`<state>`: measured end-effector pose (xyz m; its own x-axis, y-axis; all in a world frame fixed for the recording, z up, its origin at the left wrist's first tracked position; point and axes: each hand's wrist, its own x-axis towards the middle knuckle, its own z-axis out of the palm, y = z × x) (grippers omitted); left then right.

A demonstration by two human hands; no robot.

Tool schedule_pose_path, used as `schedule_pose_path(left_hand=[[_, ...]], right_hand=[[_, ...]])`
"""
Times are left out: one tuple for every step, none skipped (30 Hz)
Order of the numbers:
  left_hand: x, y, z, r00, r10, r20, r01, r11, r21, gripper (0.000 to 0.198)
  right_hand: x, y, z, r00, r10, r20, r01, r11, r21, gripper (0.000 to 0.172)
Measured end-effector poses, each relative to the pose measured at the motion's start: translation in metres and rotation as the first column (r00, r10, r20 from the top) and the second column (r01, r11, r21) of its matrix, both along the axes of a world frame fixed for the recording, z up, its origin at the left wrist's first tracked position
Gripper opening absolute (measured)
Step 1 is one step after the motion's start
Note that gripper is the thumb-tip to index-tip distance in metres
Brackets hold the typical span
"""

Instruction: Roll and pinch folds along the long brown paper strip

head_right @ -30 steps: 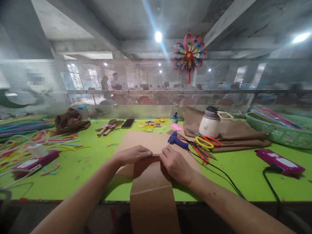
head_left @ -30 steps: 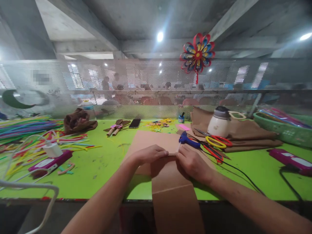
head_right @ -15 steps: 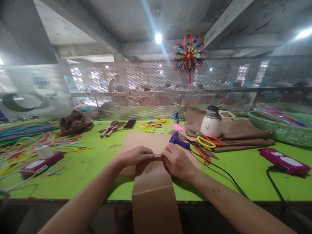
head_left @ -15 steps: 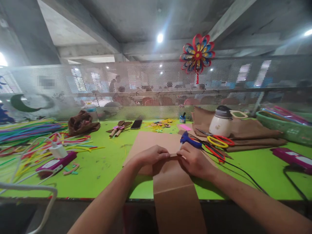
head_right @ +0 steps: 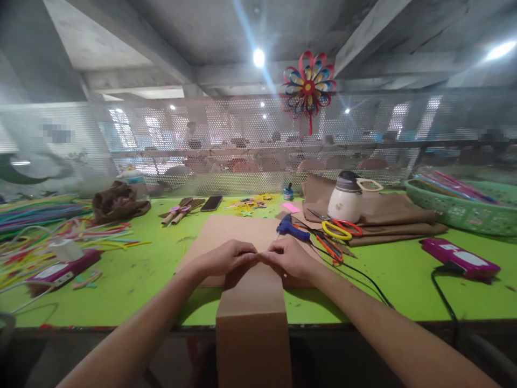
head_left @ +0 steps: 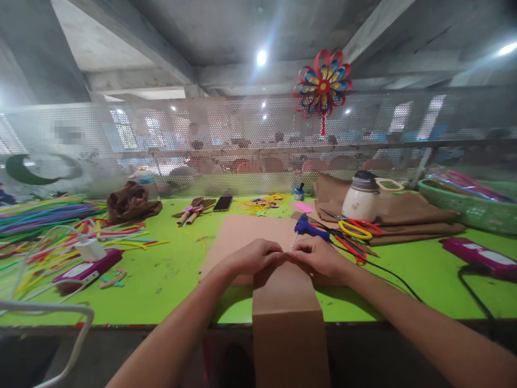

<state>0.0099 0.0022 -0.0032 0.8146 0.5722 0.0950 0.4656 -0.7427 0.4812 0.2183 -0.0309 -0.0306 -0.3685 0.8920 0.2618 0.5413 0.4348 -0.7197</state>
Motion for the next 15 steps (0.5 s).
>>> schedule_pose_path(left_hand=[[0.0,0.0,0.0,1.0,0.0,0.003,0.0,1.0,0.009,0.035],[0.0,-0.001,-0.001,1.0,0.004,0.003,-0.004,1.0,0.018,0.035],[0.001,-0.001,-0.001,1.0,0.009,0.002,-0.009,1.0,0.027,0.035],[0.001,-0.001,-0.002,1.0,0.016,-0.002,-0.016,0.999,0.035,0.035],[0.002,-0.001,-0.002,1.0,0.022,-0.005,-0.022,0.999,0.042,0.035],[0.002,-0.001,-0.002,1.0,0.027,-0.008,-0.026,0.998,0.049,0.034],[0.002,-0.001,-0.002,1.0,0.03,-0.009,-0.029,0.998,0.057,0.034],[0.002,-0.001,-0.002,0.999,0.031,-0.008,-0.03,0.997,0.065,0.034],[0.002,-0.001,-0.002,0.999,0.032,-0.007,-0.031,0.997,0.071,0.033],[0.002,-0.001,-0.002,0.999,0.034,-0.007,-0.033,0.997,0.073,0.033],[0.002,-0.002,-0.001,0.999,0.036,-0.008,-0.036,0.997,0.074,0.032],[0.002,-0.002,-0.001,0.999,0.038,-0.011,-0.037,0.997,0.072,0.031],[0.002,-0.003,0.0,0.999,0.039,-0.013,-0.038,0.997,0.071,0.03],[0.003,-0.003,0.0,0.999,0.038,-0.015,-0.037,0.997,0.07,0.029],[0.003,-0.004,0.001,0.999,0.037,-0.016,-0.036,0.997,0.071,0.029]], right_hand=[[0.001,0.001,0.0,1.0,0.008,-0.007,-0.008,1.0,0.024,0.036],[0.002,0.003,0.0,1.0,0.021,-0.007,-0.021,0.999,0.043,0.036],[0.003,0.004,0.0,0.999,0.04,-0.005,-0.04,0.998,0.046,0.037],[0.004,0.004,-0.001,0.998,0.059,-0.006,-0.058,0.998,0.035,0.038],[0.005,0.005,-0.001,0.997,0.077,-0.012,-0.076,0.997,0.016,0.039],[0.005,0.005,-0.001,0.996,0.092,-0.02,-0.092,0.996,0.0,0.039],[0.006,0.004,-0.001,0.994,0.103,-0.034,-0.103,0.995,-0.005,0.039],[0.006,0.003,-0.002,0.993,0.107,-0.054,-0.108,0.994,-0.006,0.039],[0.007,0.002,-0.002,0.991,0.108,-0.075,-0.109,0.994,-0.011,0.037],[0.007,0.0,-0.002,0.989,0.107,-0.1,-0.11,0.994,-0.027,0.035],[0.006,-0.002,-0.002,0.986,0.105,-0.13,-0.113,0.992,-0.056,0.032],[0.005,-0.004,-0.001,0.981,0.106,-0.164,-0.122,0.988,-0.09,0.029],[0.004,-0.005,0.0,0.975,0.11,-0.192,-0.135,0.984,-0.119,0.028],[0.002,-0.007,0.002,0.972,0.123,-0.2,-0.152,0.979,-0.135,0.028],[0.001,-0.007,0.004,0.973,0.138,-0.187,-0.164,0.978,-0.127,0.028]])
